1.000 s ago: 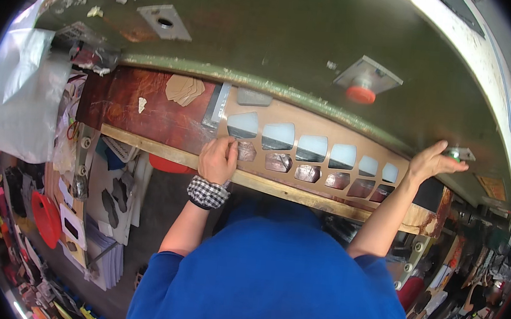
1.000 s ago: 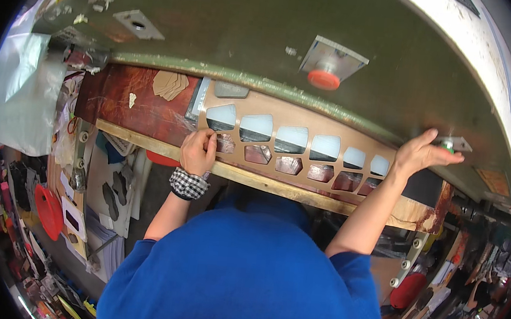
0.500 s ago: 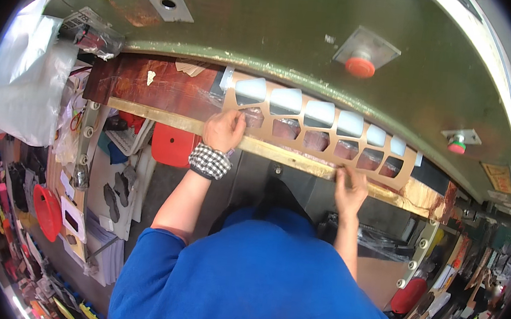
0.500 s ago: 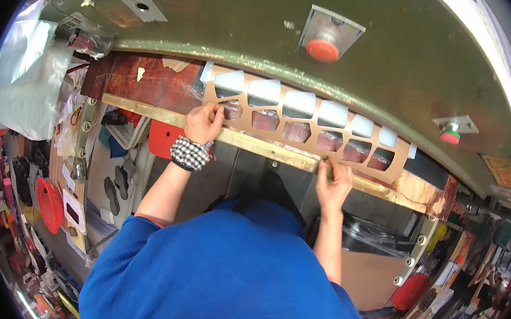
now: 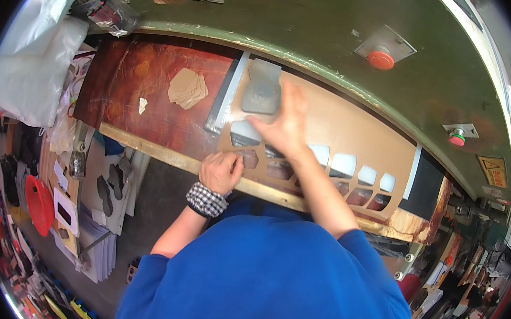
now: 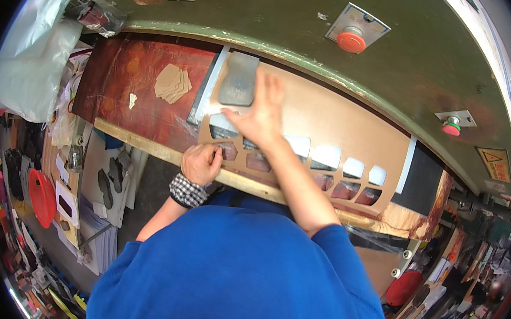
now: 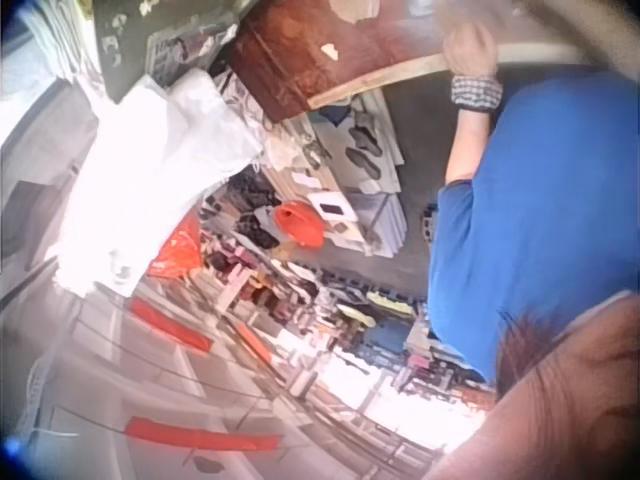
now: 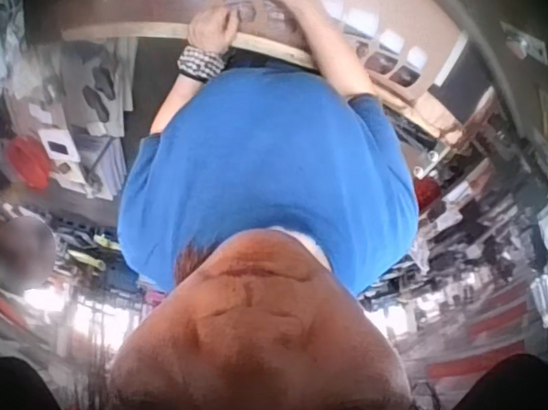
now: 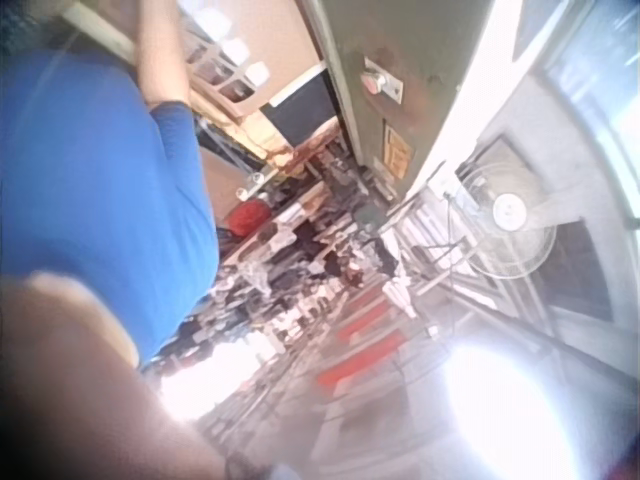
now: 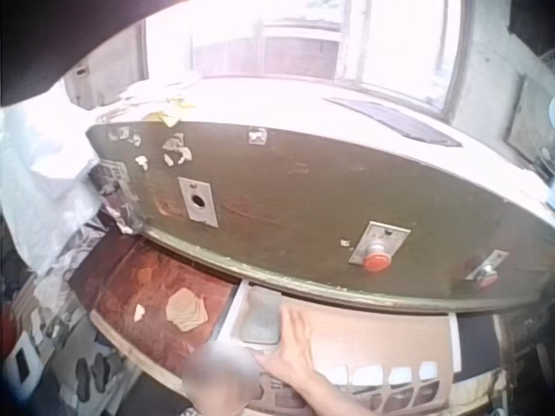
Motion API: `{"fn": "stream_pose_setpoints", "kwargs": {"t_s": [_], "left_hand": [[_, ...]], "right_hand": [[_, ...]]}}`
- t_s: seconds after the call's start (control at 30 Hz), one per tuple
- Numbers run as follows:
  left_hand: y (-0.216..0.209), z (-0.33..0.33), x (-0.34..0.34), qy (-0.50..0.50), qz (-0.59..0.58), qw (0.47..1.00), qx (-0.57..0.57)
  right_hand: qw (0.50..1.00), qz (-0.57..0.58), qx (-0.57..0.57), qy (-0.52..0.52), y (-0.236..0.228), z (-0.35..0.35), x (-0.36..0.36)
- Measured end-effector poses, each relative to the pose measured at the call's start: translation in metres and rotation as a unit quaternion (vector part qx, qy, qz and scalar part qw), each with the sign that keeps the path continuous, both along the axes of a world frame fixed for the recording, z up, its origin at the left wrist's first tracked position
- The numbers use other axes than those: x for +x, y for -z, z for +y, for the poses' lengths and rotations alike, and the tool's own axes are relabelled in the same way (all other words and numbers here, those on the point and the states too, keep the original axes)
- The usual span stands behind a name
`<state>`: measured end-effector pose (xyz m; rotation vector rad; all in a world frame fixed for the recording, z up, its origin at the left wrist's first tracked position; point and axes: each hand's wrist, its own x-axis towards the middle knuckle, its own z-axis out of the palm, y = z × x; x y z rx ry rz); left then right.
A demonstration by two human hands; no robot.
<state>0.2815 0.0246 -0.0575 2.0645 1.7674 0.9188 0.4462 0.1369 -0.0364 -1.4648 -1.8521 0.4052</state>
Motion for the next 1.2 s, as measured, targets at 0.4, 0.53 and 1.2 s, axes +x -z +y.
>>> {"fn": "stream_pose_setpoints", "kwargs": {"t_s": [0.4, 0.53, 1.2], "left_hand": [[0.003, -0.056, -0.010, 0.010, 0.006, 0.999, 0.040], [0.003, -0.052, -0.011, 0.024, 0.004, 0.999, 0.047], [0.009, 0.106, 0.021, 0.012, 0.015, 0.995, 0.097]], "right_hand": [[0.903, 0.386, -0.185, 0.029, -0.027, -0.046, 0.033], [0.993, 0.086, -0.062, 0.054, -0.015, -0.059, 0.024], [0.870, -0.003, 0.234, 0.435, -0.066, 0.050, 0.288]]}}
